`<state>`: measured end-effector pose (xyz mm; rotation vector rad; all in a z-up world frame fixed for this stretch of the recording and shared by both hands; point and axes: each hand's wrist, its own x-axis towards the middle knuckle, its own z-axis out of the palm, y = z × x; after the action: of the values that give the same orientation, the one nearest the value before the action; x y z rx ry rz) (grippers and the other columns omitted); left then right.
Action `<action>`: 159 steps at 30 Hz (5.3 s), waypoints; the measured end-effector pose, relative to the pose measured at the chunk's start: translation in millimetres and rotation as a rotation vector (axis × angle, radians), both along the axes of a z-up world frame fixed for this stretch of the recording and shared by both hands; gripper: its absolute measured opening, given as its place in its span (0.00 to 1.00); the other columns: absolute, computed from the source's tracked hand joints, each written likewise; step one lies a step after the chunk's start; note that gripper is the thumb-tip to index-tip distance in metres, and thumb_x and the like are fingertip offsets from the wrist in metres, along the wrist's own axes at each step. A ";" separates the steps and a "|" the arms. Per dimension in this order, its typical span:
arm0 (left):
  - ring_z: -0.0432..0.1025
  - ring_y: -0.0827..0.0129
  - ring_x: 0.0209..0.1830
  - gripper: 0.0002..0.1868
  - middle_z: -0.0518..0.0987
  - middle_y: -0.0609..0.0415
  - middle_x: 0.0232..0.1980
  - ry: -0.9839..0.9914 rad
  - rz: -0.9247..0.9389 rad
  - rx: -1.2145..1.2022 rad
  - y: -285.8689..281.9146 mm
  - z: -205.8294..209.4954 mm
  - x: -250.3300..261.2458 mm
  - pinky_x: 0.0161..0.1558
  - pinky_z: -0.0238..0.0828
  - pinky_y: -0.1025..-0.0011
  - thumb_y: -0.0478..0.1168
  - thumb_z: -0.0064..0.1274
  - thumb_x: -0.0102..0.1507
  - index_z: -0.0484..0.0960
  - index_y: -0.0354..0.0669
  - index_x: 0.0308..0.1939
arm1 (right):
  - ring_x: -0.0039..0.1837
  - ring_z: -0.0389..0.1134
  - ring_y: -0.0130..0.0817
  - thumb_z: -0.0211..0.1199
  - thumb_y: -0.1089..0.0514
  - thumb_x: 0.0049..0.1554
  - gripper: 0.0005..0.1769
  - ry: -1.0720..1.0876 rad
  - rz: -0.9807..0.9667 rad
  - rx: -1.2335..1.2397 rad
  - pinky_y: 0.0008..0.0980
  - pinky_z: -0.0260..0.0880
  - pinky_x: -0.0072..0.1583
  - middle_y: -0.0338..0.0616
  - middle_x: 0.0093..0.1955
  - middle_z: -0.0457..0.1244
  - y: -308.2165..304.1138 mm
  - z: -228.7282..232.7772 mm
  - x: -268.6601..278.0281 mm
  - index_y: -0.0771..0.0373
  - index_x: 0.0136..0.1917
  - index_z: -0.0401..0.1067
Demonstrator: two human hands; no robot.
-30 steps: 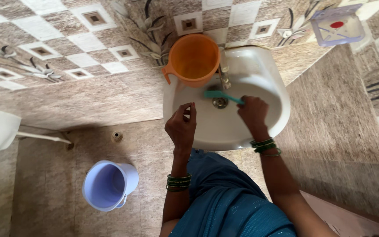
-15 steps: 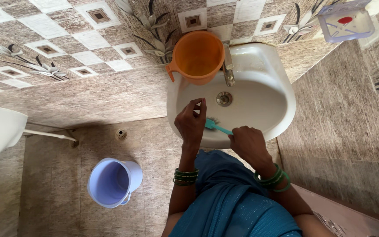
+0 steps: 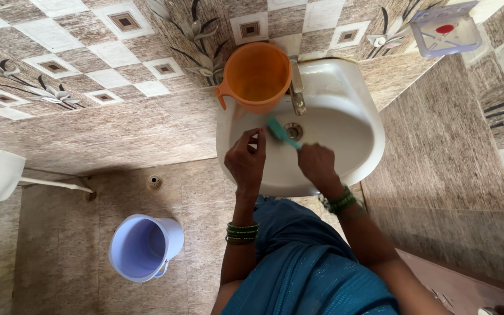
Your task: The person scrubs a bathroom sink basin and faucet using a small brush. They rinse the brush in an orange cup and continue scrubbing the basin and surrounding counter area.
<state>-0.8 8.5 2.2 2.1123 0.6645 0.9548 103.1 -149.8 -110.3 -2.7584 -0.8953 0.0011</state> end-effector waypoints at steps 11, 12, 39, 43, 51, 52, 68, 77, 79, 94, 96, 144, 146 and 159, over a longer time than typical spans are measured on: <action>0.76 0.73 0.20 0.06 0.85 0.56 0.29 0.023 0.011 -0.019 2.3 -4.0 -3.9 0.25 0.69 0.74 0.41 0.64 0.64 0.88 0.44 0.39 | 0.39 0.72 0.47 0.58 0.65 0.60 0.26 0.130 0.201 -0.036 0.45 0.71 0.42 0.50 0.36 0.68 -48.6 71.5 -46.1 0.69 0.71 0.62; 0.76 0.73 0.20 0.06 0.85 0.56 0.29 0.021 0.010 -0.025 0.7 -4.1 -3.7 0.25 0.69 0.74 0.41 0.64 0.64 0.88 0.44 0.39 | 0.40 0.72 0.47 0.60 0.63 0.60 0.23 0.156 0.190 -0.060 0.45 0.71 0.43 0.50 0.37 0.68 -49.5 80.2 -48.6 0.68 0.67 0.63; 0.80 0.66 0.35 0.08 0.87 0.52 0.36 -0.231 -0.130 -0.011 -23.3 13.1 -12.4 0.40 0.77 0.70 0.39 0.66 0.62 0.88 0.41 0.42 | 0.54 0.69 0.54 0.65 0.57 0.57 0.12 0.135 0.452 0.597 0.50 0.69 0.54 0.53 0.49 0.67 -8.7 91.0 -67.9 0.62 0.51 0.67; 0.82 0.61 0.47 0.12 0.86 0.49 0.45 -0.198 -0.324 -0.156 -26.3 14.1 -13.7 0.50 0.78 0.66 0.41 0.63 0.63 0.87 0.40 0.48 | 0.52 0.67 0.56 0.65 0.60 0.55 0.17 0.155 0.369 0.598 0.51 0.68 0.52 0.54 0.49 0.65 -0.2 80.7 -66.1 0.66 0.55 0.67; 0.75 0.54 0.64 0.23 0.83 0.46 0.59 -0.206 -0.568 -0.137 -38.8 18.5 -20.3 0.65 0.69 0.56 0.44 0.61 0.64 0.82 0.44 0.62 | 0.48 0.71 0.47 0.65 0.60 0.54 0.10 0.010 0.390 0.659 0.45 0.70 0.49 0.47 0.45 0.68 -11.8 60.7 -58.1 0.62 0.49 0.70; 0.75 0.54 0.64 0.23 0.84 0.47 0.59 -0.168 -0.551 -0.116 -38.7 19.4 -19.8 0.65 0.69 0.56 0.45 0.62 0.63 0.82 0.44 0.62 | 0.48 0.71 0.47 0.64 0.61 0.54 0.09 -0.019 0.378 0.671 0.44 0.71 0.49 0.47 0.45 0.68 -9.1 59.6 -57.2 0.62 0.49 0.71; 0.78 0.57 0.59 0.30 0.80 0.46 0.59 0.000 -0.797 -0.317 -42.0 16.5 -10.7 0.55 0.84 0.62 0.47 0.68 0.58 0.78 0.41 0.61 | 0.49 0.72 0.52 0.65 0.58 0.56 0.14 0.058 0.359 0.621 0.46 0.72 0.45 0.53 0.48 0.69 -15.2 68.9 -41.4 0.66 0.53 0.70; 0.79 0.59 0.58 0.21 0.81 0.47 0.58 -0.123 -0.900 -0.385 -58.0 -18.0 7.5 0.56 0.81 0.64 0.43 0.64 0.63 0.79 0.39 0.58 | 0.51 0.72 0.50 0.64 0.54 0.59 0.10 -0.042 0.349 0.514 0.46 0.72 0.50 0.47 0.48 0.69 -37.9 73.3 -38.9 0.60 0.50 0.72; 0.80 0.60 0.57 0.21 0.82 0.48 0.56 -0.144 -0.879 -0.376 -59.9 -19.6 6.4 0.55 0.80 0.65 0.43 0.65 0.63 0.80 0.39 0.57 | 0.51 0.72 0.49 0.65 0.53 0.56 0.12 -0.045 0.347 0.492 0.46 0.72 0.49 0.47 0.47 0.70 -36.9 74.7 -39.6 0.60 0.51 0.73; 0.81 0.60 0.53 0.24 0.83 0.48 0.55 -0.009 -0.862 -0.291 -59.2 4.2 -19.2 0.53 0.80 0.66 0.44 0.66 0.61 0.81 0.41 0.58 | 0.53 0.71 0.49 0.68 0.48 0.56 0.13 0.018 0.297 0.492 0.47 0.72 0.52 0.46 0.47 0.69 -42.9 65.1 -49.6 0.58 0.47 0.74; 0.81 0.59 0.56 0.24 0.83 0.48 0.57 -0.010 -0.845 -0.312 -60.3 0.1 -19.4 0.55 0.79 0.65 0.43 0.66 0.61 0.81 0.41 0.60 | 0.54 0.70 0.49 0.67 0.49 0.55 0.13 -0.004 0.306 0.475 0.47 0.71 0.54 0.47 0.48 0.69 -42.2 63.2 -47.4 0.58 0.48 0.75; 0.62 0.47 0.79 0.44 0.59 0.42 0.82 0.076 -0.928 -0.174 -89.3 -25.6 -8.7 0.71 0.71 0.55 0.53 0.70 0.58 0.69 0.50 0.75 | 0.62 0.63 0.49 0.66 0.47 0.53 0.16 0.236 0.646 0.434 0.49 0.59 0.68 0.45 0.53 0.65 -100.1 67.4 -15.0 0.59 0.48 0.75; 0.58 0.42 0.82 0.48 0.61 0.40 0.81 -0.009 -0.995 -0.076 -91.6 -16.8 -14.8 0.75 0.64 0.49 0.55 0.73 0.52 0.70 0.48 0.74 | 0.61 0.64 0.51 0.70 0.42 0.48 0.23 0.169 0.628 0.465 0.56 0.58 0.68 0.47 0.54 0.66 -105.9 57.4 -26.8 0.60 0.48 0.76; 0.60 0.43 0.83 0.57 0.67 0.44 0.77 0.031 -1.023 0.042 -123.6 -8.6 4.2 0.82 0.55 0.45 0.67 0.71 0.48 0.69 0.48 0.76 | 0.64 0.66 0.53 0.58 0.37 0.58 0.36 0.256 0.394 0.877 0.47 0.66 0.65 0.60 0.61 0.66 -122.1 65.0 -25.7 0.73 0.61 0.71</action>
<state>3.5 -115.1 -6.4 2.0856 -0.4360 0.3442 77.4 -271.8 -45.3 -1.7133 -1.0295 0.0238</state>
